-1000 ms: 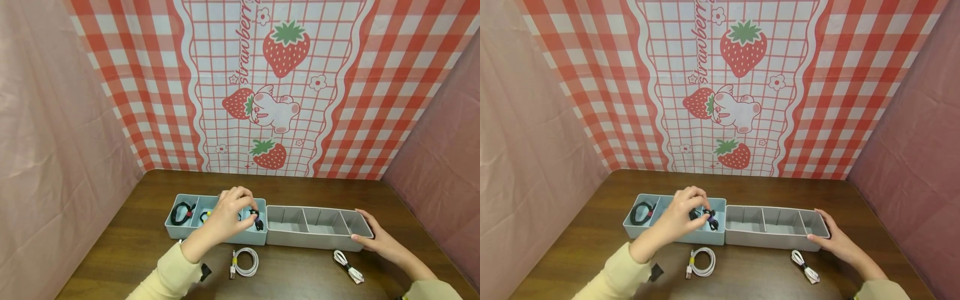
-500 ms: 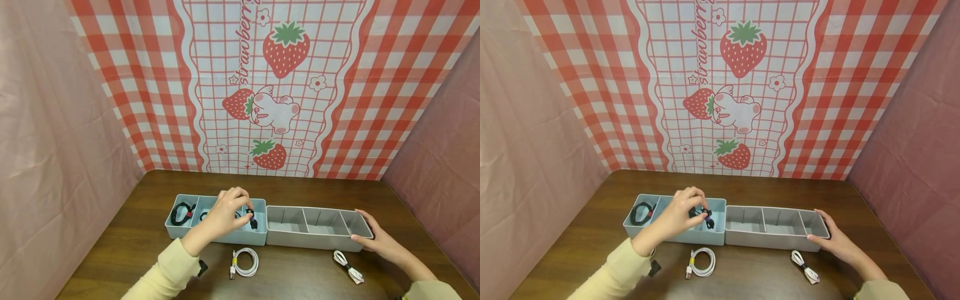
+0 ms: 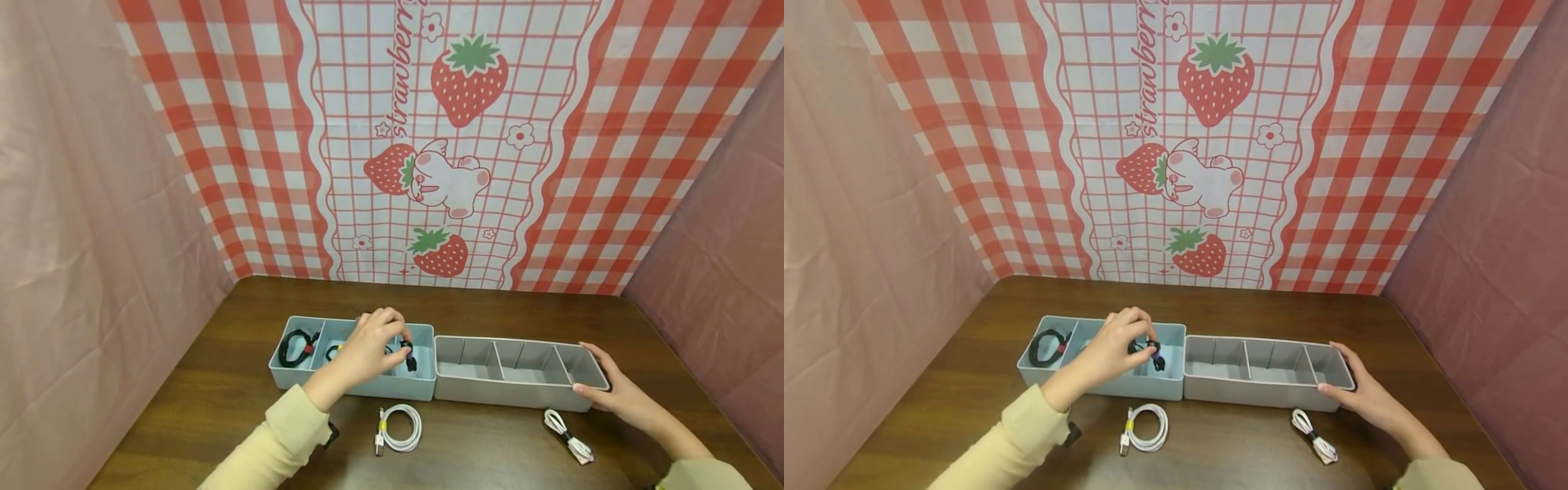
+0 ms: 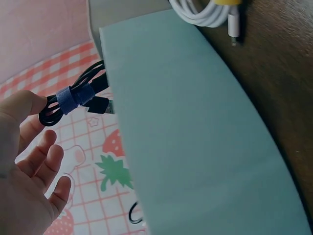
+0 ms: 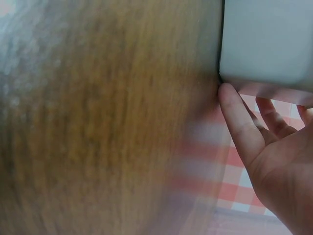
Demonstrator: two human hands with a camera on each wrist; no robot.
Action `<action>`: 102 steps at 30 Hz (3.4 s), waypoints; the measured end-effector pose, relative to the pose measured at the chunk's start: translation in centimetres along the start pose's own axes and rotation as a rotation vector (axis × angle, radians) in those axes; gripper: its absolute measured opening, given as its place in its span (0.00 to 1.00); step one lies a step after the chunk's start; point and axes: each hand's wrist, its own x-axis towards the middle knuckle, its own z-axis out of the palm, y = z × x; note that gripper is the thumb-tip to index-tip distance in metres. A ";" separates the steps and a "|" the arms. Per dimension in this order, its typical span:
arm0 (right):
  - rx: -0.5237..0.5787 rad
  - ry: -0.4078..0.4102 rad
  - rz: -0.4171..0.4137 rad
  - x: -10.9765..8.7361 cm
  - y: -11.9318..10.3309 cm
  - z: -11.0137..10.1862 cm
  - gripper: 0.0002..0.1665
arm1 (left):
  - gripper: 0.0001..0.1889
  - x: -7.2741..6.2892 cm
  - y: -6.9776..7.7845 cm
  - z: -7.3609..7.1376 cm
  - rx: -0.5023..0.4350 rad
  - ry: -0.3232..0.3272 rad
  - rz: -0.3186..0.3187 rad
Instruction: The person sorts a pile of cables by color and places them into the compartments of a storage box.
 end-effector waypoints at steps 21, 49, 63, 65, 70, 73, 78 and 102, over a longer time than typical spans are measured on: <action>-0.014 -0.007 0.026 0.0 0.0 0.1 0.49 | 0.04 0.5 -1.8 2.4 0.055 -0.038 -0.045; 0.018 -0.023 0.043 0.0 -0.1 -0.1 0.49 | 0.04 0.6 -2.9 3.9 0.115 -0.113 -0.122; 0.009 -0.025 0.042 0.1 0.0 0.0 0.49 | 0.07 0.1 -3.0 3.4 0.101 -0.114 -0.129; 0.006 -0.022 0.038 0.1 0.0 0.0 0.49 | 0.08 0.1 -3.0 3.2 0.102 -0.113 -0.128; 0.005 -0.019 0.038 0.0 0.0 0.0 0.49 | 0.09 0.1 -2.6 2.6 0.118 -0.129 -0.136; 0.006 -0.016 0.034 0.1 0.1 0.0 0.49 | 0.10 0.1 -2.2 2.2 0.121 -0.137 -0.136; 0.002 -0.009 0.023 0.0 0.1 -0.1 0.48 | 0.10 0.0 -1.5 1.6 0.129 -0.136 -0.121; -0.001 -0.011 0.018 -0.1 0.0 -0.1 0.49 | 0.12 -2.0 0.1 -2.5 0.126 0.003 -0.044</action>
